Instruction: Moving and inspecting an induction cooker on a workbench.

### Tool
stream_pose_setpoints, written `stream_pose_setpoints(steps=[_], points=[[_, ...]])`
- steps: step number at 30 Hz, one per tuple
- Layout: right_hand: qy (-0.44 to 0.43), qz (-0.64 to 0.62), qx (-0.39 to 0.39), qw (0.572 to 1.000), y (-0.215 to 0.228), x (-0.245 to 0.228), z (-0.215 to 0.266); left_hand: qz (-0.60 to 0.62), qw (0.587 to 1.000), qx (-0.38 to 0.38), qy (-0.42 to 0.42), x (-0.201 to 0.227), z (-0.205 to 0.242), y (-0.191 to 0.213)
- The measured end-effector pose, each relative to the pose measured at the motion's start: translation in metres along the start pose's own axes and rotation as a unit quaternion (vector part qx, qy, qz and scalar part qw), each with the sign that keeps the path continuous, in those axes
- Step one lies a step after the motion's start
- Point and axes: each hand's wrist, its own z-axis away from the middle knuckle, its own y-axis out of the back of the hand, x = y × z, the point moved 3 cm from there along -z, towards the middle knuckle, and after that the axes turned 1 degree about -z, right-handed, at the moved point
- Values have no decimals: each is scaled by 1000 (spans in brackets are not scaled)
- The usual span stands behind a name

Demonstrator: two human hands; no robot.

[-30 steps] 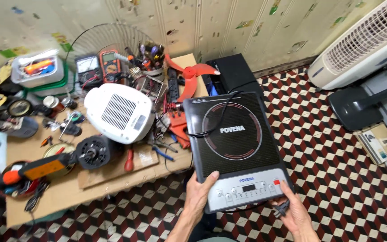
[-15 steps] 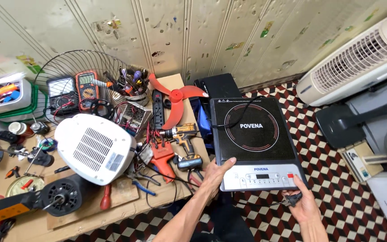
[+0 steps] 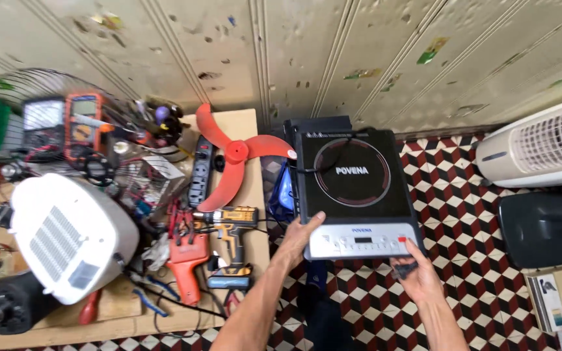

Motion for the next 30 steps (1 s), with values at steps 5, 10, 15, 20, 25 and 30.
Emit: stream_pose_setpoints(steps=[5, 10, 15, 20, 25, 30], points=[[-41, 4, -21, 999, -51, -7, -37, 15, 1000, 26, -5, -10, -62, 21], [-75, 24, -41, 996, -61, 4, -73, 41, 998, 35, -35, -20, -89, 40], [-104, 47, -43, 993, -64, 14, -88, 51, 997, 41, -42, -26, -100, 52], [-109, 93, -38, 989, -74, 15, -87, -22, 993, 108, -39, -33, -106, 64], [-107, 138, -38, 984, -75, 14, -96, -24, 988, 126, -84, -29, -110, 62], [-123, 197, -36, 972, -102, 2, -73, -91, 975, 180, -87, -38, -107, 67]])
